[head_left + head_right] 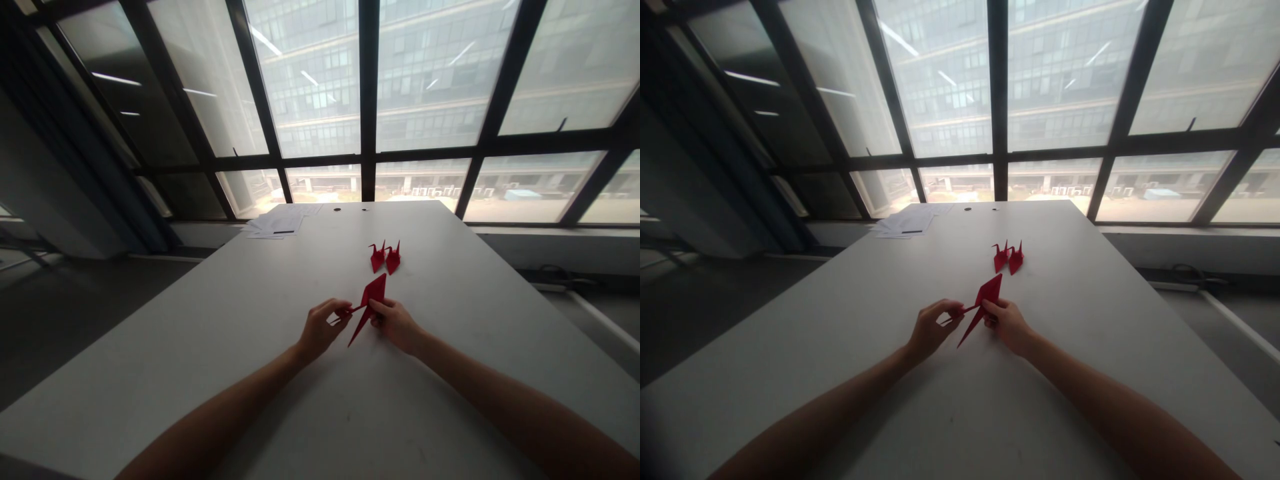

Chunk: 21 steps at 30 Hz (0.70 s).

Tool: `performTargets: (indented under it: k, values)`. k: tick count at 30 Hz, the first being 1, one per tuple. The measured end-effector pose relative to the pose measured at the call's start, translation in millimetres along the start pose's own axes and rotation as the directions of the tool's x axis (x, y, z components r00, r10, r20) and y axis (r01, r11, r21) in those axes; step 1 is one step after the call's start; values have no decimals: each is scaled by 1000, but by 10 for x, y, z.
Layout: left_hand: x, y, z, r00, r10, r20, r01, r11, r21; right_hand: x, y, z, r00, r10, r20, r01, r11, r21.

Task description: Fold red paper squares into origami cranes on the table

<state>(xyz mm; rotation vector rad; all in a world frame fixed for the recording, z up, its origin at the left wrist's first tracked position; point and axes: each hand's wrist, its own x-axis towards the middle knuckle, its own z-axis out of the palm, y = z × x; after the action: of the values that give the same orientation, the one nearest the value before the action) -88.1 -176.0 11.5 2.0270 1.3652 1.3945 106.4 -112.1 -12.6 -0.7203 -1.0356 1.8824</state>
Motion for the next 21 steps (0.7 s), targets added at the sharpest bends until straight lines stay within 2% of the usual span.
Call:
performTargets:
  k: [3, 5, 8, 11, 15, 18, 21]
  values:
    - [1, 32, -13, 996, -22, -88, 19, 999, -30, -33, -44, 0, 996, 47, 81, -46, 999, -14]
    - [0, 52, -15, 995, -38, -93, 27, 993, -115, -56, -62, -3, 982, 86, 168, -79, 996, -49]
    - [-5, 79, 0, 1000, -6, 17, 10, 967, -254, -74, -79, -14, 966, 109, 233, -89, 991, -96]
    - [-11, 81, 41, 997, 8, 76, 11, 967, -254, -70, -94, -23, 957, 118, 266, -83, 987, -138]
    - [-28, 20, 122, 998, -65, 0, 63, 968, -244, -58, -98, -26, 930, 107, 352, -20, 970, -243]
    - [-43, -32, 183, 990, -137, -29, 115, 916, -384, -51, -73, -30, 908, 80, 410, 55, 950, -308]
    - [-47, -36, 220, 979, -204, 5, 180, 848, -498, -46, -42, -36, 909, 52, 414, 99, 937, -334]
